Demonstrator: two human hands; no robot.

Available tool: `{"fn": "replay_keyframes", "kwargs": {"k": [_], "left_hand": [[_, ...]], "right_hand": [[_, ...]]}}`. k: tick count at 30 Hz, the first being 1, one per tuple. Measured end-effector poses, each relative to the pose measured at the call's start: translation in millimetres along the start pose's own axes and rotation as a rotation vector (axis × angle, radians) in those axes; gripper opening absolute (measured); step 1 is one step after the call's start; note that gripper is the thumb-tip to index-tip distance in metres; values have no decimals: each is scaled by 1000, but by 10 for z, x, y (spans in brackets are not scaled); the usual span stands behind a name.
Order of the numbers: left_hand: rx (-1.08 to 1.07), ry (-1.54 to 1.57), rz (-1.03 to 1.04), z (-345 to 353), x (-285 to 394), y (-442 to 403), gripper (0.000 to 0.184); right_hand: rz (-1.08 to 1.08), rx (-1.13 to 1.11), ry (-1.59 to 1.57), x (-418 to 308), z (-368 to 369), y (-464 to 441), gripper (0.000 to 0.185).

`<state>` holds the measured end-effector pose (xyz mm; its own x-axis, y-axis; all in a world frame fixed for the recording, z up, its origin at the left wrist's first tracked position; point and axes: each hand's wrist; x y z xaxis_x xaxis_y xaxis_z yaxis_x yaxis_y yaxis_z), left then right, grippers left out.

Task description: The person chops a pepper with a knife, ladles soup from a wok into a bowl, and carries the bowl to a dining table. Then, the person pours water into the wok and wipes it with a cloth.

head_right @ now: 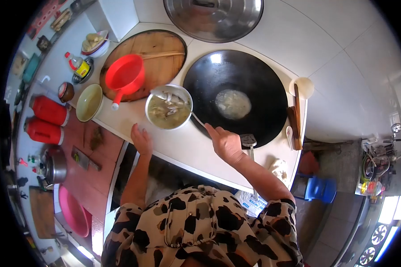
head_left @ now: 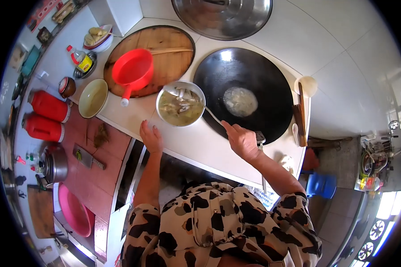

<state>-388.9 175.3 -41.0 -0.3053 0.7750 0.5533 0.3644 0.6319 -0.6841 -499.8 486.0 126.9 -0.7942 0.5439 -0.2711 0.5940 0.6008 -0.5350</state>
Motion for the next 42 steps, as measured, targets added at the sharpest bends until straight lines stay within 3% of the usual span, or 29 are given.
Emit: {"fn": "replay_keyframes", "kwargs": {"k": [2,7,10,11,14,17,20,23,26,27,33,37,42], "left_hand": [[-3,-9,-7,11,0,6,43],[-51,-32,-32,-9,-20,18,42],[-15,16,67,-42,24,24,45],[31,-4,115,-102,130,25,45],[-261,418,-594,-146,471,309,49],[-355,704,-1107,-74,962,412,57],[-352,736,-1193,27,1166,360,62],[-400,714,-1276,88,1151,235,59],[-397,773,-1344,77,1161,167,53],[-376,787,-1379,46,1213,105,41],[-421,788,-1306,201,834,85,27],[-479,834,-1271,79,758,11,34],[-623,799,-1434,-281,980,72,45]], "right_hand": [[-72,-26,44,38,-49,10,39],[85,162,-77,354,-123,99,35],[302,123,-162,821,-68,229,32],[568,-9,-173,923,-104,200,32],[630,47,-221,1598,163,392,32],[1218,-109,-453,1896,203,339,30],[1156,-138,-308,2352,437,503,33],[700,-144,176,2540,475,547,31],[684,-290,450,2289,314,260,28],[605,-303,490,2303,317,238,24],[386,-457,551,2182,361,256,23],[334,-414,545,2156,251,567,34],[385,-429,533,2272,116,980,41]]}}
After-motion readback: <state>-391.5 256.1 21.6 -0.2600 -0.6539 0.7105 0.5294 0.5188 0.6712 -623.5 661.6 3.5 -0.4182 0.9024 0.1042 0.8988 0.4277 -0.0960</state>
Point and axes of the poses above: each hand's wrist, its own y-axis away from the middle knuckle, its own z-axis out of the palm, x = y × z, and after that the axes turned 13 degrees about x, right-handed
